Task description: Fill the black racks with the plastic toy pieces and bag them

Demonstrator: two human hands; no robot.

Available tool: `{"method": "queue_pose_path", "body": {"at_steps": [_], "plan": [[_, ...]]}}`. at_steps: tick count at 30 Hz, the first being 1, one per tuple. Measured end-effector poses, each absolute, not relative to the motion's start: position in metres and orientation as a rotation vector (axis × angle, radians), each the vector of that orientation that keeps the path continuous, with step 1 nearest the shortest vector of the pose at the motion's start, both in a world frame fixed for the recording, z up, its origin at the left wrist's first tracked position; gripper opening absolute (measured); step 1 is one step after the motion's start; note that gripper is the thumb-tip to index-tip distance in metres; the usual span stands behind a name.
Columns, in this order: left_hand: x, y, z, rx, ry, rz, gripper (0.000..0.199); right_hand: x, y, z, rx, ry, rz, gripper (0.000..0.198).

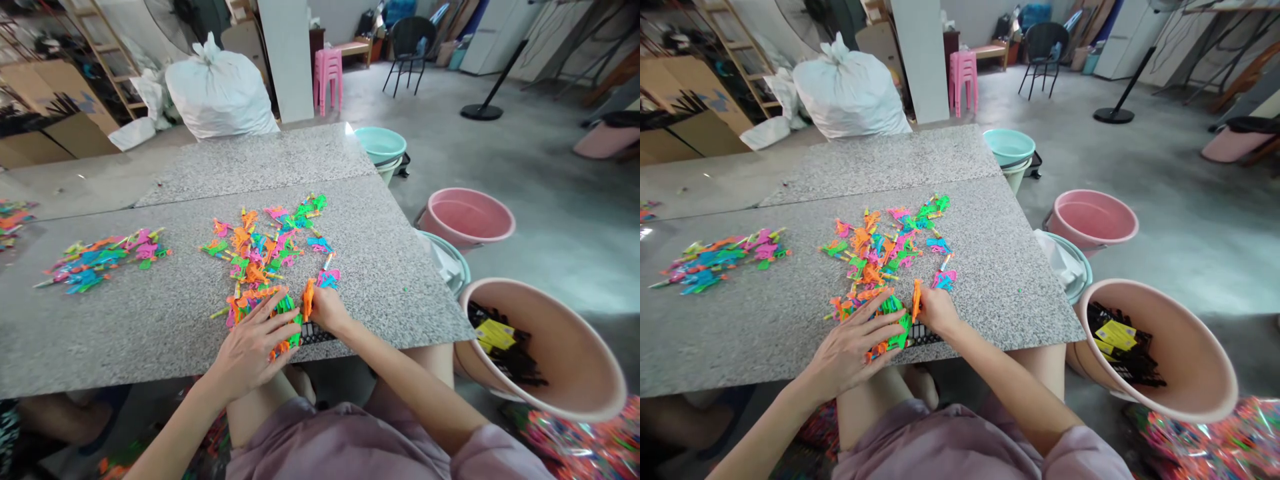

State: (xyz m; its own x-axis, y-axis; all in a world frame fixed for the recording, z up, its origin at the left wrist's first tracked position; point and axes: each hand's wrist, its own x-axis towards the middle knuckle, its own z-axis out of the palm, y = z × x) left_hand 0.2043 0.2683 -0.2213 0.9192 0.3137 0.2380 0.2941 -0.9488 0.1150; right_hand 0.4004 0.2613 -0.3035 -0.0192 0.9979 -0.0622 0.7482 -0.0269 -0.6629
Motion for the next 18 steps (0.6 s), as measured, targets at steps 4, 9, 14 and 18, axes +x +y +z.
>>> {"method": "queue_pose_path", "body": {"at_steps": [4, 9, 14, 18], "plan": [[0.211, 0.265, -0.218, 3.037, 0.523, 0.465, 0.020, 0.394, 0.264, -0.287, -1.843, -2.067, 0.696, 0.025], [0.213, 0.266, -0.218, 3.043, 0.491, 0.358, 0.020, 0.416, 0.273, -0.285, -1.628, -2.303, 0.613, 0.031], [0.210, 0.266, -0.219, 3.044, 0.523, 0.368, 0.021, 0.469, 0.303, -0.288, -1.766, -2.434, 0.058, 0.034], [0.211, 0.264, -0.216, 3.040, 0.553, 0.427, 0.020, 0.488, 0.311, -0.288, -1.731, -2.675, 0.024, 0.030]]}}
